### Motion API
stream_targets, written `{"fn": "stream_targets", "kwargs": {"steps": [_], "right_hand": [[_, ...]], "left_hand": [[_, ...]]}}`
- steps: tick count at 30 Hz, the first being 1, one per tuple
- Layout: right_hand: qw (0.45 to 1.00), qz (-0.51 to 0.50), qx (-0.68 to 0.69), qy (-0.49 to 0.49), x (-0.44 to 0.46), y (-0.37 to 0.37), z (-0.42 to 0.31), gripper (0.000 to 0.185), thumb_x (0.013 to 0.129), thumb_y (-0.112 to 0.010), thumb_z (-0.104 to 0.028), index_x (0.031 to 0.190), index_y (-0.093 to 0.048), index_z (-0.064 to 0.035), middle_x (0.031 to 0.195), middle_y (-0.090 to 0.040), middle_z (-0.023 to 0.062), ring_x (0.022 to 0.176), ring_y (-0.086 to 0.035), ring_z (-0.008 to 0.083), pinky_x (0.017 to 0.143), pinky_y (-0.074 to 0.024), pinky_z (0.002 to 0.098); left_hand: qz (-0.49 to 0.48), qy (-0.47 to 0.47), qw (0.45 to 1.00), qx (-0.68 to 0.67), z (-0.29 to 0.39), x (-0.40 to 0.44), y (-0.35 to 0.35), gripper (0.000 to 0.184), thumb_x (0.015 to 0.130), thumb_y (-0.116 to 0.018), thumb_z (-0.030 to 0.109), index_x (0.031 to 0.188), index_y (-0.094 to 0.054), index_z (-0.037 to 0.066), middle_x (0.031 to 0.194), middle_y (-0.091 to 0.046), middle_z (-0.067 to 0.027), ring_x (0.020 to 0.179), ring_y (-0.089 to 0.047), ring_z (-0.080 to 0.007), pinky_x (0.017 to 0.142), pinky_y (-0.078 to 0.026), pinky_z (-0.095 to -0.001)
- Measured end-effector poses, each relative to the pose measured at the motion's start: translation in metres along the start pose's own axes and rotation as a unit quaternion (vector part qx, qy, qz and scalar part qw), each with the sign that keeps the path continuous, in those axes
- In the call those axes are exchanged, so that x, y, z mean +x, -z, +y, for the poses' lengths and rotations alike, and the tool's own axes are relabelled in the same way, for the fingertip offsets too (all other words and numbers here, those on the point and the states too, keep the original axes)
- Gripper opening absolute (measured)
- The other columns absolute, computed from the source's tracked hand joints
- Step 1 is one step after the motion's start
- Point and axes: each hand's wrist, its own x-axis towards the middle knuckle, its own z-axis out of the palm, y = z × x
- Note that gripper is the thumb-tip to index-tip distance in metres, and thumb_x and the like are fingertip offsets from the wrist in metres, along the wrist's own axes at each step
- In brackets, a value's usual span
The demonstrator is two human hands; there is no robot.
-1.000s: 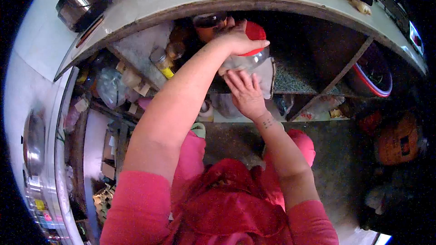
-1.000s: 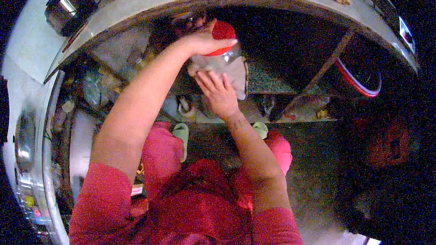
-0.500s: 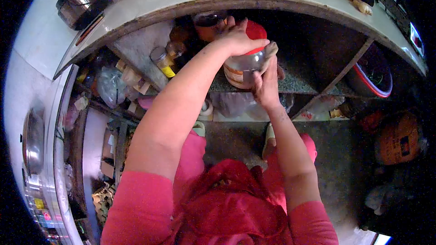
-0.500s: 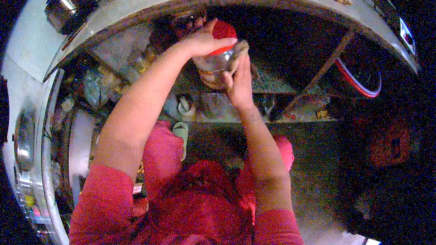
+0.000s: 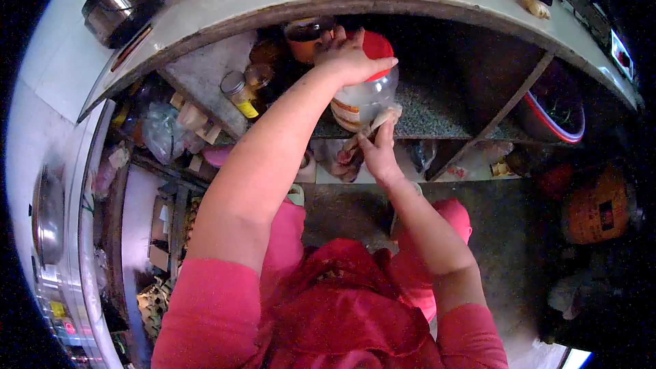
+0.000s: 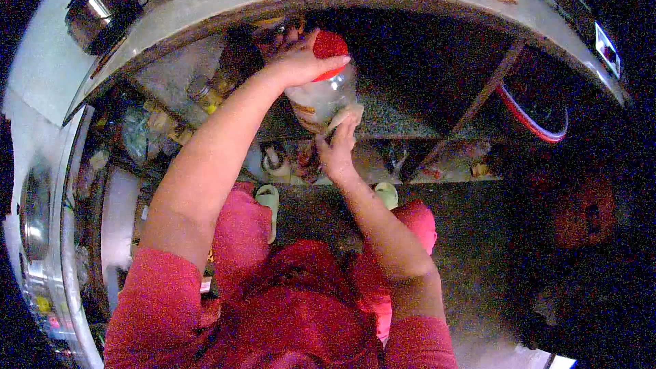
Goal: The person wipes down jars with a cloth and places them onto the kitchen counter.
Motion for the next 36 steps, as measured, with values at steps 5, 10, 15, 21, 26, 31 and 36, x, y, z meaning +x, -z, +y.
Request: {"fn": "stream_targets", "kwargs": {"steps": [5, 10, 15, 21, 26, 31, 36], "right_hand": [[0.979, -0.092, 0.144, -0.113, -0.007, -0.004, 0.016, 0.067, 0.087, -0.055, -0.003, 0.144, -0.022, -0.0026, 0.134, -0.042, 0.0142, 0.117, -0.046, 0.0247, 0.097, -0.0405, 0.0323], [0.848, -0.250, 0.363, -0.296, 0.012, 0.058, -0.062, 0.054, 0.085, -0.057, -0.007, 0.135, -0.039, 0.0050, 0.117, -0.060, 0.0134, 0.103, -0.058, 0.0237, 0.090, -0.0469, 0.0341], [0.897, -0.193, 0.324, -0.232, 0.019, 0.056, -0.060, 0.042, 0.084, -0.056, -0.004, 0.125, -0.049, 0.0021, 0.103, -0.063, 0.0086, 0.085, -0.060, 0.0168, 0.075, -0.0491, 0.0290], [0.895, -0.045, 0.371, -0.242, 0.032, 0.061, -0.037, 0.036, 0.080, -0.054, 0.000, 0.116, -0.054, -0.0004, 0.094, -0.062, 0.0071, 0.074, -0.059, 0.0155, 0.065, -0.0480, 0.0285], [0.852, 0.065, 0.434, -0.287, 0.048, 0.102, -0.052, 0.028, 0.081, -0.051, 0.002, 0.108, -0.056, -0.0021, 0.090, -0.062, 0.0072, 0.073, -0.060, 0.0171, 0.064, -0.0494, 0.0288], [0.819, 0.092, 0.506, -0.255, 0.047, 0.120, -0.052, 0.032, 0.080, -0.048, 0.004, 0.109, -0.057, -0.0024, 0.094, -0.063, 0.0078, 0.080, -0.063, 0.0178, 0.069, -0.0526, 0.0289], [0.849, 0.025, 0.442, -0.288, 0.028, 0.107, -0.050, 0.041, 0.084, -0.052, 0.000, 0.126, -0.051, -0.0028, 0.105, -0.063, 0.0086, 0.087, -0.062, 0.0198, 0.076, -0.0518, 0.0308]], "left_hand": [[0.002, 0.003, 1.000, 0.005, -0.004, 0.005, -0.007, 0.113, 0.070, -0.044, 0.085, 0.152, -0.018, 0.011, 0.156, -0.005, -0.0229, 0.145, -0.005, -0.0404, 0.116, -0.008, -0.0450], [0.033, -0.014, 0.999, 0.023, 0.000, -0.003, 0.001, 0.112, 0.071, -0.041, 0.086, 0.151, -0.018, 0.011, 0.157, -0.003, -0.0219, 0.144, -0.006, -0.0427, 0.117, -0.007, -0.0447], [0.078, 0.017, 0.997, -0.001, 0.005, 0.025, -0.017, 0.104, 0.074, -0.043, 0.082, 0.149, -0.027, 0.011, 0.154, -0.021, -0.0176, 0.143, -0.015, -0.0378, 0.116, -0.012, -0.0463], [0.204, -0.036, 0.978, -0.022, -0.002, 0.079, -0.045, 0.069, 0.085, -0.053, 0.059, 0.133, -0.047, 0.010, 0.145, -0.033, -0.0200, 0.132, -0.032, -0.0399, 0.105, -0.023, -0.0588], [0.419, -0.310, 0.853, -0.028, -0.028, 0.023, -0.102, 0.045, 0.086, -0.064, 0.037, 0.120, -0.048, 0.012, 0.128, -0.039, -0.0160, 0.117, -0.041, -0.0406, 0.100, -0.030, -0.0567], [0.088, -0.283, 0.953, 0.059, -0.042, -0.023, -0.135, 0.044, 0.086, -0.062, 0.032, 0.122, -0.050, 0.011, 0.123, -0.054, -0.0171, 0.117, -0.049, -0.0358, 0.100, -0.035, -0.0481], [0.152, -0.201, 0.966, 0.050, -0.043, 0.038, -0.154, 0.050, 0.090, -0.057, 0.038, 0.133, -0.044, 0.016, 0.120, -0.060, -0.0187, 0.113, -0.055, -0.0362, 0.100, -0.035, -0.0472]]}}
